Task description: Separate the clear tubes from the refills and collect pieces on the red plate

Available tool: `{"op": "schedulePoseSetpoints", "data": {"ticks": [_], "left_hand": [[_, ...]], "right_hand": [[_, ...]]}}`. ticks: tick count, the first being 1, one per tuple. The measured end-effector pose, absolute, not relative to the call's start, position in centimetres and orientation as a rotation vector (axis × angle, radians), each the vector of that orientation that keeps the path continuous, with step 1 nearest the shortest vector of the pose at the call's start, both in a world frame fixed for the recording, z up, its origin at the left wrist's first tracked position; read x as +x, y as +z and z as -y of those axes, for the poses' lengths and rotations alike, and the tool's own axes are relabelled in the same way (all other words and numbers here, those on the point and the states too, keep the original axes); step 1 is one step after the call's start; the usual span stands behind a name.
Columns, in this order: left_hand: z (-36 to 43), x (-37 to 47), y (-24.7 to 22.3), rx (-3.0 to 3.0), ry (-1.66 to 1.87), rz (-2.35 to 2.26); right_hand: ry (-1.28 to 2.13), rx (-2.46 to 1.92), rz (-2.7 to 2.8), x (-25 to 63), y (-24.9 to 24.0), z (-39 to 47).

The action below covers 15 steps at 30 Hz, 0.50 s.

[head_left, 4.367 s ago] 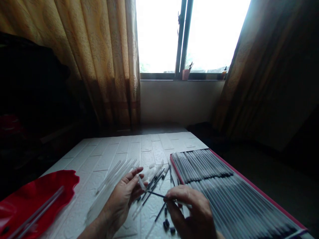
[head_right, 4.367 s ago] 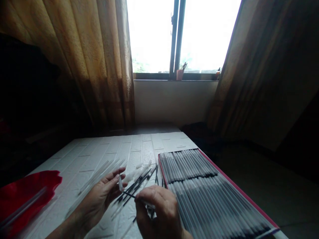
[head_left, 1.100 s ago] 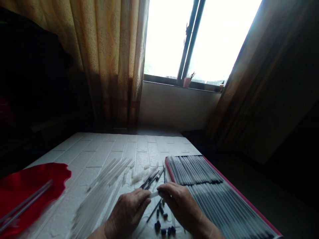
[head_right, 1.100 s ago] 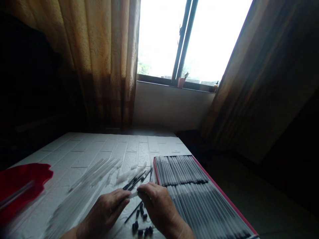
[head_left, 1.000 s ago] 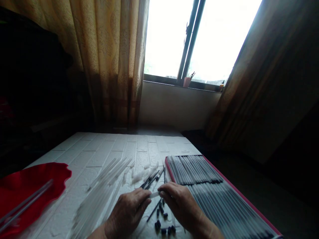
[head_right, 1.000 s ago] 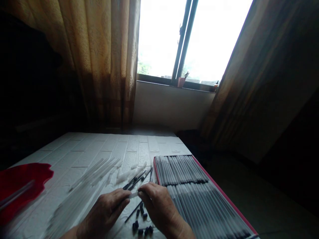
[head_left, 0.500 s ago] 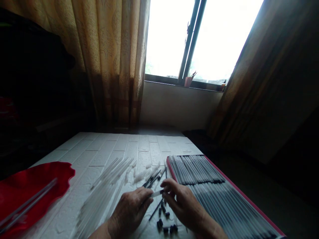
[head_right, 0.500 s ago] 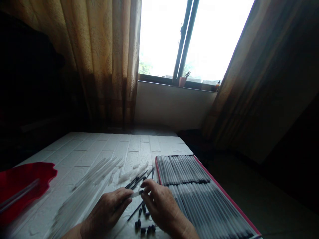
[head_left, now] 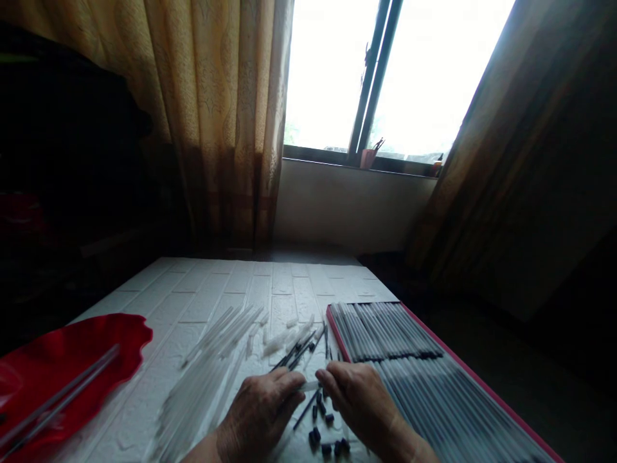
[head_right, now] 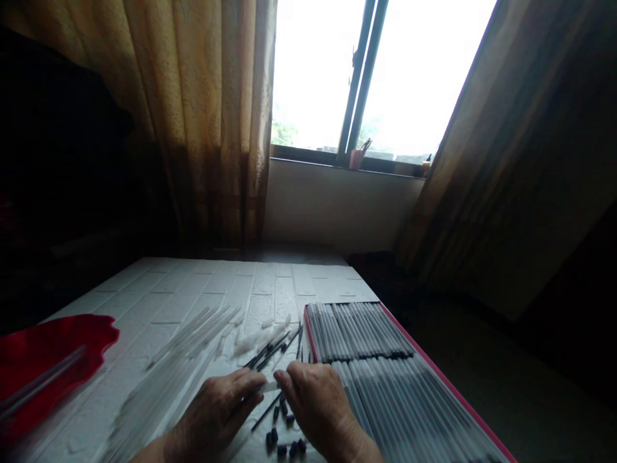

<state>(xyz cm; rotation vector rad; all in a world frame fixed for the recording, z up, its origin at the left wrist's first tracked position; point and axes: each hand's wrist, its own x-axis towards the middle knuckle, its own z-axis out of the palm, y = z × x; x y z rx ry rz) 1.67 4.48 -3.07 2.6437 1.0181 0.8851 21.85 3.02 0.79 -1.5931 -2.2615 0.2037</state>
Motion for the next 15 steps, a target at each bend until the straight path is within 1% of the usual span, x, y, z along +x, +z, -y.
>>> {"op": "schedulePoseSetpoints", "data": {"ticks": [7, 15], "left_hand": [[-4.53, 1.64, -2.77, 2.571, 0.986, -0.998], [-4.53, 1.63, -2.68, 2.573, 0.982, -1.013]], "right_hand": [[0.514, -1.359, 2.127, 21.96, 1.56, -2.5], [0.452, -1.395, 2.098, 21.98, 0.96, -3.05]]}}
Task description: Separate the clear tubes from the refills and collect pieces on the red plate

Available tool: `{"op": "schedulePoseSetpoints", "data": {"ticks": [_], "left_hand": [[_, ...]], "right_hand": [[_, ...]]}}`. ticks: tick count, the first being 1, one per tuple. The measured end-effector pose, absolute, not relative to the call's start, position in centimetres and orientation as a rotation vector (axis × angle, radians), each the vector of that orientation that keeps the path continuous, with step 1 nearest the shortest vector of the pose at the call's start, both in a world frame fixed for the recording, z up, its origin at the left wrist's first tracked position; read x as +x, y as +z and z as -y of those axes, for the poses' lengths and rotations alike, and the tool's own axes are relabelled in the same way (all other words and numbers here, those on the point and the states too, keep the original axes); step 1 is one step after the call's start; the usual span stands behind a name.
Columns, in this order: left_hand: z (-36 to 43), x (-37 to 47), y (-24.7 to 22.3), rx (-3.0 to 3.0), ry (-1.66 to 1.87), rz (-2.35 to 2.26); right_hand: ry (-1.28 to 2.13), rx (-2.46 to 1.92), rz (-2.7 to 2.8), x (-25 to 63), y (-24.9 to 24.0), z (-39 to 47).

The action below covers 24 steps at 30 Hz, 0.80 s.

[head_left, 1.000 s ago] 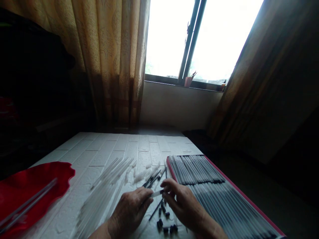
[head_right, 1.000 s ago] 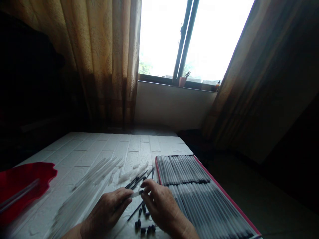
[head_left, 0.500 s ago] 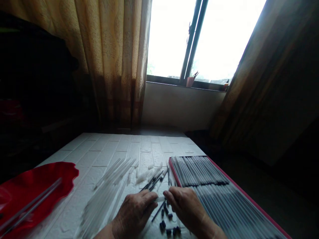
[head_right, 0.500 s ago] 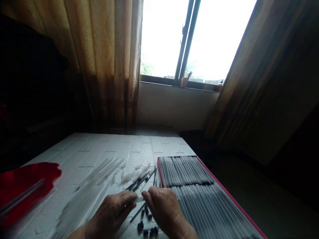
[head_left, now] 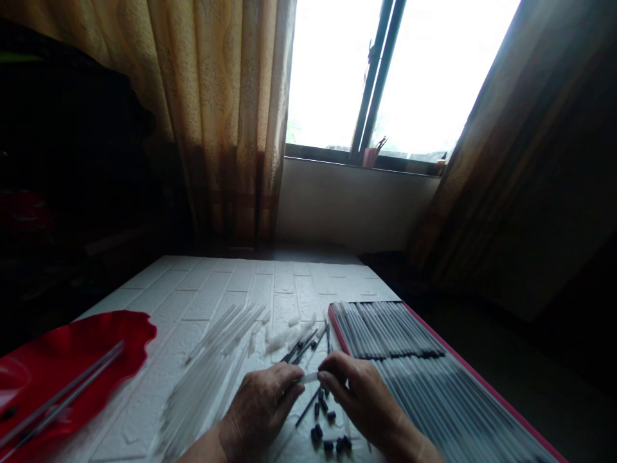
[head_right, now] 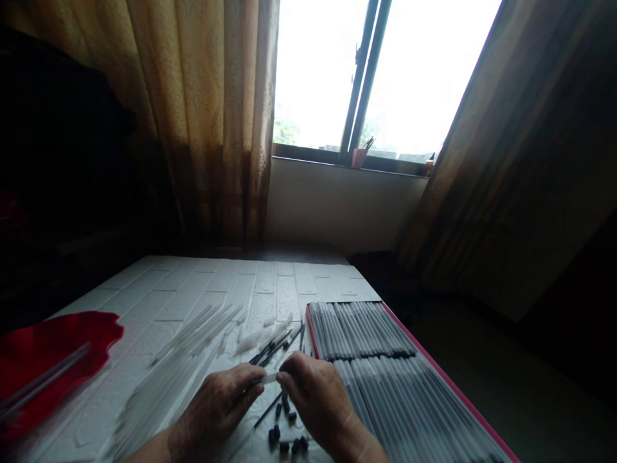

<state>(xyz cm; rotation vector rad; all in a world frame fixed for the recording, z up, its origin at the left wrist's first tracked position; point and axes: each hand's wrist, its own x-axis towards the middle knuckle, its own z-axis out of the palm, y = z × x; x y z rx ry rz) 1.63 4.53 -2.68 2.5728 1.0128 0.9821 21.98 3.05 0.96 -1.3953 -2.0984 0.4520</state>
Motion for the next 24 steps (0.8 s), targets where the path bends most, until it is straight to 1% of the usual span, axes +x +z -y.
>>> {"op": "schedulePoseSetpoints", "data": {"ticks": [6, 13, 20, 24], "left_hand": [[-4.61, 1.65, -2.84, 2.594, 0.961, -1.01], [-4.68, 1.64, -2.71, 2.545, 1.014, -1.038], [-4.98, 1.46, -3.21, 2.585, 1.006, -1.038], [-4.96, 1.45, -2.98, 2.579, 1.018, -1.033]], "right_hand": [[0.39, -1.522, 2.135, 21.93, 0.81, -3.18], [0.534, -1.373, 2.095, 22.26, 1.61, -2.75], [0.406, -1.433, 2.156, 22.43, 0.99, -3.13], [0.45, -1.418, 2.143, 22.35, 1.41, -2.95]]}}
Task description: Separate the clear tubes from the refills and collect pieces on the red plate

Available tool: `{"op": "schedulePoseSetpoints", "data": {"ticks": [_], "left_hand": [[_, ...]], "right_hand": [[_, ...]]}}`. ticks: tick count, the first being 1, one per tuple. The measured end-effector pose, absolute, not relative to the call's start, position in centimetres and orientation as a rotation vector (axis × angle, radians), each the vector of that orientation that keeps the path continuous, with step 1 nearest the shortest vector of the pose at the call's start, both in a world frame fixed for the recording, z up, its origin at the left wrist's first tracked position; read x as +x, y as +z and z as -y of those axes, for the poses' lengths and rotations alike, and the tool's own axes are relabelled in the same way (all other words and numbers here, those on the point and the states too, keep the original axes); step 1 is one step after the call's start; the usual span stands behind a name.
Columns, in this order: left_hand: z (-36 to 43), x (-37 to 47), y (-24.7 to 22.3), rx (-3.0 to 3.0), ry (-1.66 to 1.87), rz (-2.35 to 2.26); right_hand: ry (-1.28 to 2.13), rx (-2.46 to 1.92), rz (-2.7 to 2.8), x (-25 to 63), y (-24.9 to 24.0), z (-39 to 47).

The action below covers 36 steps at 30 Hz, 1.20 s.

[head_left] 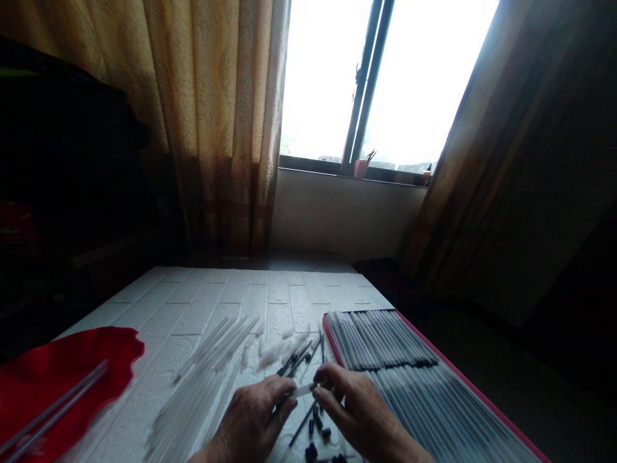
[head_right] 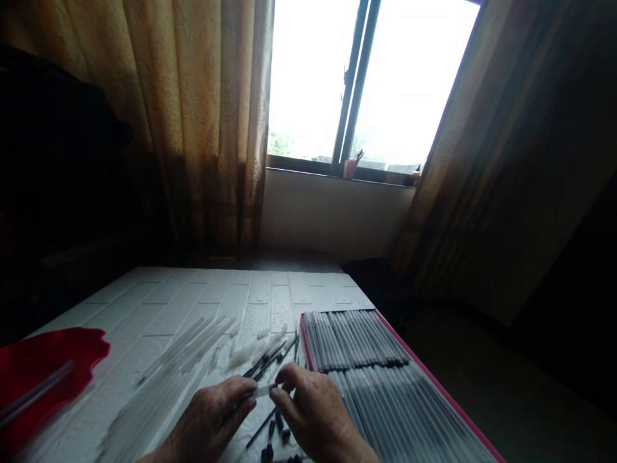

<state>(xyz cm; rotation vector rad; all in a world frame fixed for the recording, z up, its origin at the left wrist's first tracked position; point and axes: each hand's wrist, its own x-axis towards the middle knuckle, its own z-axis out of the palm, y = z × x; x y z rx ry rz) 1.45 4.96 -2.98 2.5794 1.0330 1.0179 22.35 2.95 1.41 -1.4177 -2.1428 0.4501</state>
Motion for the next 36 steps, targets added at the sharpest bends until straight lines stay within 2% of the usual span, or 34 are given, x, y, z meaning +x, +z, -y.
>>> {"op": "schedulePoseSetpoints", "data": {"ticks": [19, 36], "left_hand": [[-4.95, 1.25, -2.94, 2.621, 0.906, -1.093], [-4.73, 1.26, -2.29, 2.597, 0.842, -1.131]], "right_hand": [[0.375, -1.477, 2.227, 22.54, 0.73, -3.1], [0.526, -1.469, 2.164, 22.63, 1.68, -2.99]]}}
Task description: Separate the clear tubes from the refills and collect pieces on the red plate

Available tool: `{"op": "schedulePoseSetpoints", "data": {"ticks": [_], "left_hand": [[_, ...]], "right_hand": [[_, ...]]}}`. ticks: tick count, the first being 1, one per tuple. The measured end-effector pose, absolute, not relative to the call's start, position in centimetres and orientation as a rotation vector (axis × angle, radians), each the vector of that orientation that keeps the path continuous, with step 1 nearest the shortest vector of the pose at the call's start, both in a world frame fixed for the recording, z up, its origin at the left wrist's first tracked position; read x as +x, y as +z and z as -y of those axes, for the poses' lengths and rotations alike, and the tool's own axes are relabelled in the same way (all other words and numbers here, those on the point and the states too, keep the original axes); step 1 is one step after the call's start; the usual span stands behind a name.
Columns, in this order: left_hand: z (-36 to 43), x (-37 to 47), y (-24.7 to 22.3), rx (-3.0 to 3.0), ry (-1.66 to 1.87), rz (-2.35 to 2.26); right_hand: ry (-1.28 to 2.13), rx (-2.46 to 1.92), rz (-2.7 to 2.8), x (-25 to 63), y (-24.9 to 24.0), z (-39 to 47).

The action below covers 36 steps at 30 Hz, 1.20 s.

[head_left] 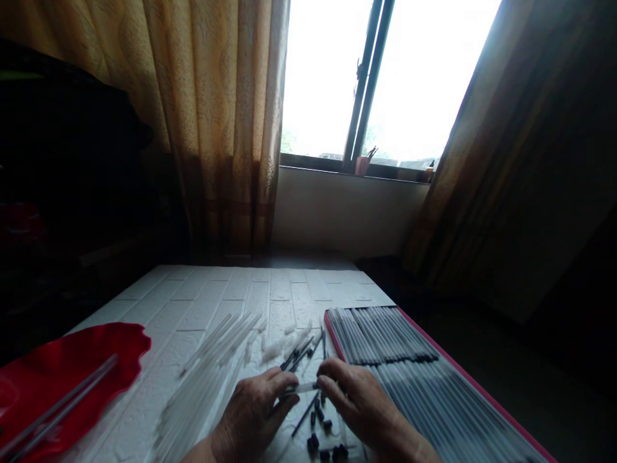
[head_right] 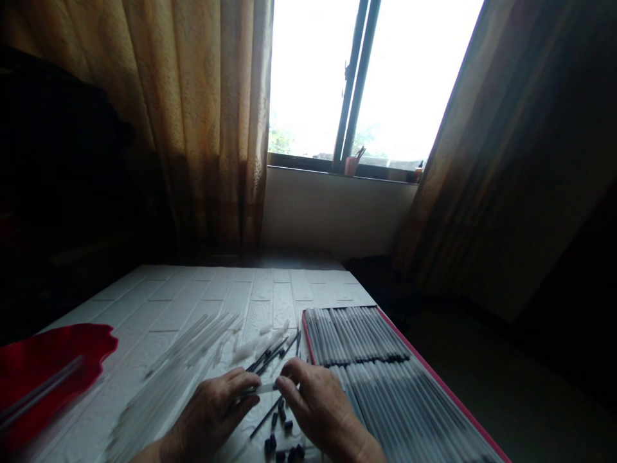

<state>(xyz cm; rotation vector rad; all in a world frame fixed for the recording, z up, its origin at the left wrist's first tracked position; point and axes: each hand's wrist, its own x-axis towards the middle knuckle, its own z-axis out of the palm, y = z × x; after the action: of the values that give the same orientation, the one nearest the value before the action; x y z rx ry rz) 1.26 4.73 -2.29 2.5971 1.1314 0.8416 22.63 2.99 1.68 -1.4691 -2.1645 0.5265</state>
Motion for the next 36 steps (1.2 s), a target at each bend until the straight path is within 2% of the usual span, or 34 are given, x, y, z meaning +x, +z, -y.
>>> {"op": "schedulePoseSetpoints", "data": {"ticks": [20, 27, 32, 36], "left_hand": [[-4.7, 1.4, -2.0, 2.622, 0.801, -1.103], [-5.3, 0.8, -2.0, 2.628, 0.958, -1.069], [-8.0, -1.2, -2.0, 2.609, 1.111, -1.338], [-9.5, -1.6, -2.4, 2.62, 0.968, -1.527]], "right_hand": [[0.534, -1.444, 2.249, 22.6, 1.2, -3.0], [0.47, -1.427, 2.205, 21.7, 1.2, -2.8], [0.375, -1.588, 2.205, 22.8, 1.5, -3.2], [0.436, -1.65, 2.182, 23.5, 1.8, -3.4]]}}
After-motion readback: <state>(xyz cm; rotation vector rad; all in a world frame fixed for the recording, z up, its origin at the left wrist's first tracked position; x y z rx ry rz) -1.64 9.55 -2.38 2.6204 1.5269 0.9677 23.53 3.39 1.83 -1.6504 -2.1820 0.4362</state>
